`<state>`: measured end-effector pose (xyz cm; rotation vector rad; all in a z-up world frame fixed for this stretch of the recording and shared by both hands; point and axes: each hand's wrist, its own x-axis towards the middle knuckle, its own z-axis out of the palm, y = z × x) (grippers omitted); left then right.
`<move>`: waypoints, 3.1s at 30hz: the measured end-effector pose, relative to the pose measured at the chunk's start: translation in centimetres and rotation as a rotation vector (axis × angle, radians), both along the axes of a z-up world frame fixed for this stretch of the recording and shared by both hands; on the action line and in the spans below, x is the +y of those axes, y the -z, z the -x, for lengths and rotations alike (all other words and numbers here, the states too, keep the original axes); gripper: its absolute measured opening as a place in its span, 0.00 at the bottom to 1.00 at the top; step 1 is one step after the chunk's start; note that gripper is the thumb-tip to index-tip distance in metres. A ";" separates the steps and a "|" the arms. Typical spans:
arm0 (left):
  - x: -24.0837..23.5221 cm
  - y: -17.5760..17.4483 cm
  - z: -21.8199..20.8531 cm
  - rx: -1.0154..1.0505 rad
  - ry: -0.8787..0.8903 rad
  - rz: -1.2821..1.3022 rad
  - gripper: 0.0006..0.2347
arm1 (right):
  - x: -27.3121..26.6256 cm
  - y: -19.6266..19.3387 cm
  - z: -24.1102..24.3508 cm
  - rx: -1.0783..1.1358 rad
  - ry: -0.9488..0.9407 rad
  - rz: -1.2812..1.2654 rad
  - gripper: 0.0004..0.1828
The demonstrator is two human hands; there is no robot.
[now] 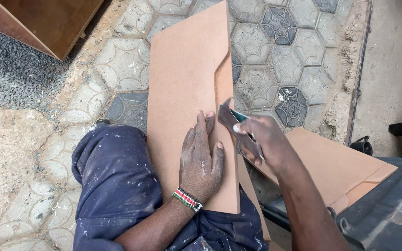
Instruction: The person sits on the ground and sands the edges and surfaces of a rectangular wooden board using a sanding block. They rotate the board to smooth different sides and then place it on a stack of similar boards.
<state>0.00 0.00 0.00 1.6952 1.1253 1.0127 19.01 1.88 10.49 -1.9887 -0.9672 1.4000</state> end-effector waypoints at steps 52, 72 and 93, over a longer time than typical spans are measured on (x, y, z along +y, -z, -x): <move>0.5 -0.5 0.3 -0.030 0.080 0.099 0.37 | -2.4 -2.4 -0.4 -0.273 -0.282 -0.018 0.19; 0.5 0.5 0.2 -0.056 0.074 0.108 0.31 | -6.1 1.5 -0.5 -0.286 -0.087 -0.273 0.53; 1.1 -1.1 0.2 0.036 0.152 0.055 0.39 | 2.2 -5.9 1.1 -0.207 0.186 -0.217 0.19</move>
